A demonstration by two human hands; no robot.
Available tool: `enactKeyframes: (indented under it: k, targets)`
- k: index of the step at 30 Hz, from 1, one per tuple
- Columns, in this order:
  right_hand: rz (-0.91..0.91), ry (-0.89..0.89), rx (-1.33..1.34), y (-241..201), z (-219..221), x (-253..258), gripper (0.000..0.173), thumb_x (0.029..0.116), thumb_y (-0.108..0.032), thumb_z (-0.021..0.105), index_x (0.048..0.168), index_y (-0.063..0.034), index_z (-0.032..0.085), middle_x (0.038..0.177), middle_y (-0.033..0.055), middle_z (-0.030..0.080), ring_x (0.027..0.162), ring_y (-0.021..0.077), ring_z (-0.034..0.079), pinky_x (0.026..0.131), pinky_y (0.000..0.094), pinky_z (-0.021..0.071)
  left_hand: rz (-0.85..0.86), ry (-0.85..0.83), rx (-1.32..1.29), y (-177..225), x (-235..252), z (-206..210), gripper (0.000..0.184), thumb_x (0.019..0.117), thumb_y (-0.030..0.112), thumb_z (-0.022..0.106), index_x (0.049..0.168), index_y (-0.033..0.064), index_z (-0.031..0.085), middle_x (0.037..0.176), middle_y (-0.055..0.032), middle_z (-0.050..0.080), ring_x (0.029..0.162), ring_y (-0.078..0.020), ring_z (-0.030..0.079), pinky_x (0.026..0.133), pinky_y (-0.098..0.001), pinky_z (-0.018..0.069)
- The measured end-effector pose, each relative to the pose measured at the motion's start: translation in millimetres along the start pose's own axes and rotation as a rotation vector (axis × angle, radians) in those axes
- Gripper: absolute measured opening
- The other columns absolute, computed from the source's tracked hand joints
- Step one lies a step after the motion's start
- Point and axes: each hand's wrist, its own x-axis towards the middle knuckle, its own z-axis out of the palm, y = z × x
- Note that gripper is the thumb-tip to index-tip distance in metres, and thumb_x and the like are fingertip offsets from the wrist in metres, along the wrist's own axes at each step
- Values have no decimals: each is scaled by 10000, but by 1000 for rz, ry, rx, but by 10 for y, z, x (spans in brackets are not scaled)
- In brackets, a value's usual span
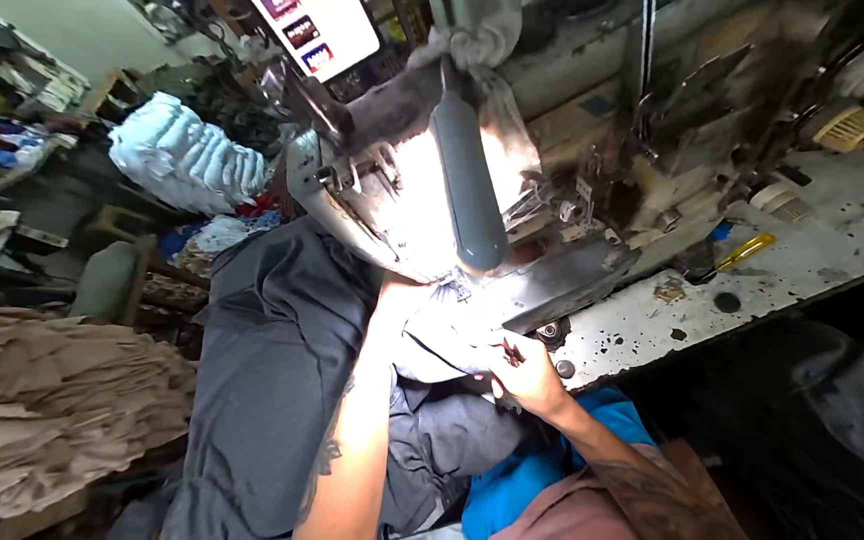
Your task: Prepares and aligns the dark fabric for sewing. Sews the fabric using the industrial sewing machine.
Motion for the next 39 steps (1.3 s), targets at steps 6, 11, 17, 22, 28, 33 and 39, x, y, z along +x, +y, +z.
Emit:
enactKeyframes:
  k: [6, 11, 17, 22, 28, 33, 39]
  targets:
    - [30, -34, -19, -16, -24, 12, 147, 970, -52, 584, 1035, 28, 689, 703, -52, 626, 513, -31, 547, 496, 144, 498, -17, 45, 260, 385, -293, -152, 425, 944, 167, 737, 1262, -88, 614, 1248, -282, 648, 1213, -375, 611, 1069, -535, 434]
    - [77, -204, -124, -238, -154, 127, 207, 978, -101, 588, 1136, 9, 665, 747, -41, 594, 546, -14, 544, 518, 165, 503, 464, 165, 437, 239, -1025, -83, 315, 982, 183, 513, 1132, 89, 773, 1193, -122, 730, 1193, -321, 644, 1063, -579, 434]
    - [223, -595, -382, -644, -382, 538, 221, 1043, -148, 507, 1162, 17, 596, 722, -8, 548, 507, 16, 521, 493, 174, 476, 612, 69, 418, 256, -1110, -665, 271, 1006, 265, 587, 919, 100, 783, 1072, -90, 732, 1183, -281, 620, 1108, -542, 379]
    - [168, -622, -584, -745, -398, 664, 262, 1071, -209, 522, 929, -51, 675, 607, -40, 552, 477, -17, 506, 490, 149, 460, 568, -99, 122, 461, -970, -890, 148, 965, 209, 596, 918, 105, 689, 984, 62, 686, 1052, 15, 623, 1082, -268, 455]
    - [-164, -479, -835, -749, -391, 683, 205, 986, -185, 636, 829, -63, 684, 767, 35, 590, 716, 127, 579, 643, 312, 469, 900, 128, 870, 432, -809, -1277, 200, 984, 95, 572, 975, -1, 747, 911, -159, 712, 1052, -420, 622, 1123, -648, 242]
    - [-281, -494, -419, -588, -349, 648, 94, 884, -111, 706, 862, -20, 700, 786, 20, 640, 622, 11, 573, 569, 168, 502, 931, 536, 614, 435, -877, -897, 118, 969, 108, 646, 995, 27, 727, 995, -130, 714, 1016, -287, 648, 1110, -516, 348]
    - [37, -436, 70, -593, -325, -264, 66, 949, -70, 631, 1010, -71, 654, 671, -134, 588, 504, -88, 481, 470, 101, 427, 557, 613, -1, 228, -1451, 113, 128, 948, 48, 619, 952, -45, 707, 1003, -136, 734, 1037, -104, 683, 935, -223, 540]
